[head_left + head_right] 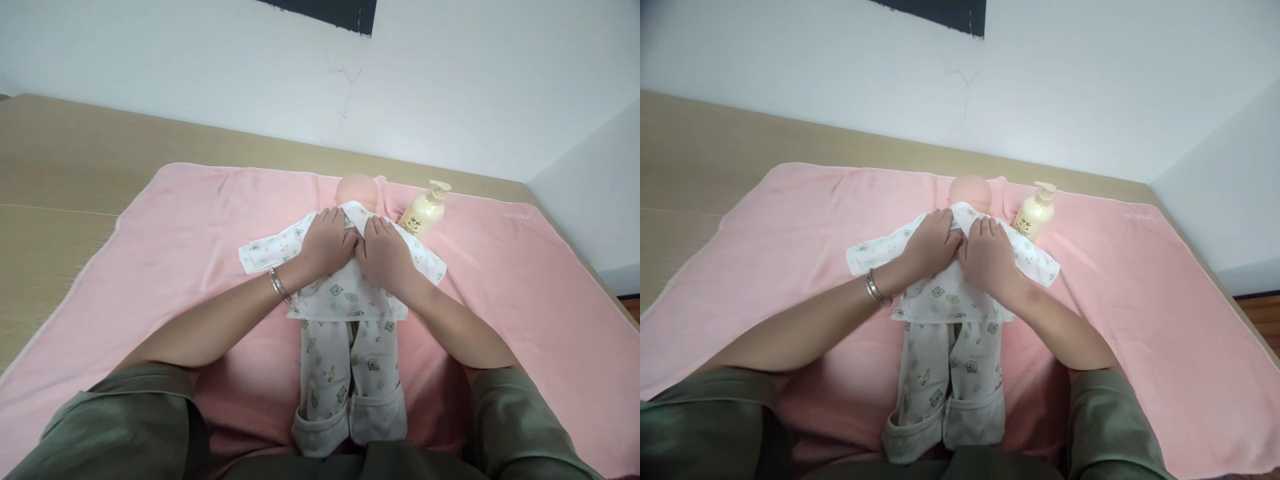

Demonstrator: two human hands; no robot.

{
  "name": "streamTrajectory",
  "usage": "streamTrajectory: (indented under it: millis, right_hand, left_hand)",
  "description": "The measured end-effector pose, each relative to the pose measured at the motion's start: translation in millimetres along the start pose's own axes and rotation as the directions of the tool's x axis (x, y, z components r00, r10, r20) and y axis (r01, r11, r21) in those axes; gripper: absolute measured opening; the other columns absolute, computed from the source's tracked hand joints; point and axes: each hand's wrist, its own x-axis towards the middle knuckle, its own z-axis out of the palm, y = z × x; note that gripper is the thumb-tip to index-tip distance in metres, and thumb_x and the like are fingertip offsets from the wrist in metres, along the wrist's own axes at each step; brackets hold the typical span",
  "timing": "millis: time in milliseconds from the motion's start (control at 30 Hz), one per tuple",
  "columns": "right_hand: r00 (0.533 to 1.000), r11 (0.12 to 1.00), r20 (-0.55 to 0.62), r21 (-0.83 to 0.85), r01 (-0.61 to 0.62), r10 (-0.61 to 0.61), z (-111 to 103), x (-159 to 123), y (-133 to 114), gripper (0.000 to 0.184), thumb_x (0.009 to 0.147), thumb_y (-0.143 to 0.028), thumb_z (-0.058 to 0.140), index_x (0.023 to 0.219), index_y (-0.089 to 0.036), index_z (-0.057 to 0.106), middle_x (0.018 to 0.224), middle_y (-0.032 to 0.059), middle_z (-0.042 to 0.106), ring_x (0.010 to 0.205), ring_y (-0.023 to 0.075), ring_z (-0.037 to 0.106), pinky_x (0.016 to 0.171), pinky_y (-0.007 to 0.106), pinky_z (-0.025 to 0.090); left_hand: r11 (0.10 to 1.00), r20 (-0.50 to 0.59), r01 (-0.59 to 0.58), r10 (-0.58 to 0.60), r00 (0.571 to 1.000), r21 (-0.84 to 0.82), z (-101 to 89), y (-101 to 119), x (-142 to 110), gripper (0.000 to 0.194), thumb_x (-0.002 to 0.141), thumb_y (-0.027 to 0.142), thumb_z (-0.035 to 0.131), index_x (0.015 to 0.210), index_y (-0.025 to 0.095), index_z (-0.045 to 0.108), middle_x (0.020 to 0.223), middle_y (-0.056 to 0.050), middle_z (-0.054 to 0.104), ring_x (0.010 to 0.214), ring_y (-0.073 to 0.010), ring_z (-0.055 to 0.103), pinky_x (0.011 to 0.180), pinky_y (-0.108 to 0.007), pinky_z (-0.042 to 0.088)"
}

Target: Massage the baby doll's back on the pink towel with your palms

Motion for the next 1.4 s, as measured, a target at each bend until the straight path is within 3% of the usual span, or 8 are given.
streamTrajectory:
  millis: [100,367,600,700,833,1033,1167,1400]
  right_hand:
    - [0.999,0.999,-0.012,0.039,0.036,-0.036,-3,-3,-2,0.055,0.098,-0.025,0.034,0.142,0.005,0.046,0.146,0.0238,0.052,0.140,0.0332,0.045,0.120,0.044,0.033]
    - [0.998,0.984,0.029,0.168,-0.068,0.064,5,28,24,0.050,0.100,-0.033,0.031,0.132,-0.002,0.055,0.141,0.0225,0.057,0.135,0.0335,0.050,0.114,0.048,0.039]
    - [0.956,0.951,-0.274,0.254,0.179,-0.107,1,4,7,0.053,0.093,-0.023,0.036,0.142,-0.008,0.047,0.157,0.0158,0.041,0.151,0.0264,0.029,0.124,0.052,0.025]
    - [0.952,0.941,-0.265,0.255,0.222,-0.153,6,1,3,0.051,0.094,-0.023,0.034,0.141,-0.009,0.051,0.156,0.0135,0.043,0.151,0.0239,0.029,0.126,0.051,0.021]
    - [0.980,0.946,-0.129,0.269,0.183,-0.153,9,2,1,0.051,0.096,-0.026,0.035,0.141,-0.008,0.051,0.155,0.0156,0.043,0.150,0.0258,0.031,0.125,0.052,0.023]
    - [0.966,0.949,-0.195,0.232,0.213,-0.169,4,1,1,0.053,0.095,-0.022,0.036,0.147,-0.013,0.044,0.161,0.0116,0.033,0.154,0.0226,0.020,0.126,0.053,0.019]
    - [0.980,0.949,-0.111,0.252,0.188,-0.164,5,1,0,0.052,0.096,-0.025,0.037,0.144,-0.008,0.047,0.159,0.0162,0.036,0.153,0.0265,0.024,0.125,0.053,0.021]
    - [0.962,0.946,-0.205,0.231,0.227,-0.180,5,0,-1,0.051,0.096,-0.022,0.034,0.143,-0.010,0.049,0.158,0.0127,0.038,0.152,0.0237,0.027,0.126,0.051,0.020]
  left_hand:
    - [0.997,-0.046,0.043,-0.046,0.998,-0.067,3.6,-5,5,0.039,0.092,0.028,0.032,0.111,0.008,0.060,0.111,-0.021,0.064,0.108,-0.0342,0.058,0.099,-0.052,0.047]
    - [0.960,-0.161,0.063,-0.111,0.981,-0.274,22.5,-12,-1,0.047,0.093,0.034,0.035,0.127,0.012,0.057,0.137,-0.015,0.059,0.131,-0.0296,0.049,0.115,-0.048,0.036]
    - [0.885,-0.255,0.000,-0.134,0.958,-0.465,27.1,-18,-5,0.042,0.092,0.030,0.033,0.120,0.017,0.062,0.131,-0.010,0.064,0.125,-0.0253,0.055,0.114,-0.046,0.040]
    - [0.843,-0.294,-0.016,-0.170,0.941,-0.538,28.4,-19,-8,0.042,0.091,0.029,0.032,0.119,0.019,0.062,0.131,-0.009,0.064,0.125,-0.0226,0.055,0.113,-0.043,0.041]
    - [0.836,-0.293,-0.002,-0.190,0.937,-0.549,28.4,-18,-9,0.043,0.091,0.030,0.033,0.119,0.015,0.062,0.130,-0.012,0.064,0.123,-0.0228,0.056,0.113,-0.043,0.042]
    - [0.841,-0.296,-0.010,-0.179,0.938,-0.540,27.8,-17,-7,0.041,0.090,0.029,0.033,0.117,0.017,0.062,0.127,-0.010,0.066,0.119,-0.0220,0.058,0.110,-0.041,0.044]
    - [0.843,-0.284,0.007,-0.189,0.940,-0.538,27.8,-17,-7,0.041,0.090,0.030,0.035,0.116,0.015,0.062,0.128,-0.012,0.065,0.120,-0.0230,0.057,0.111,-0.042,0.043]
    - [0.864,-0.278,-0.003,-0.158,0.947,-0.503,25.8,-15,-5,0.040,0.086,0.027,0.038,0.115,0.016,0.063,0.127,-0.011,0.066,0.120,-0.0233,0.058,0.111,-0.043,0.043]
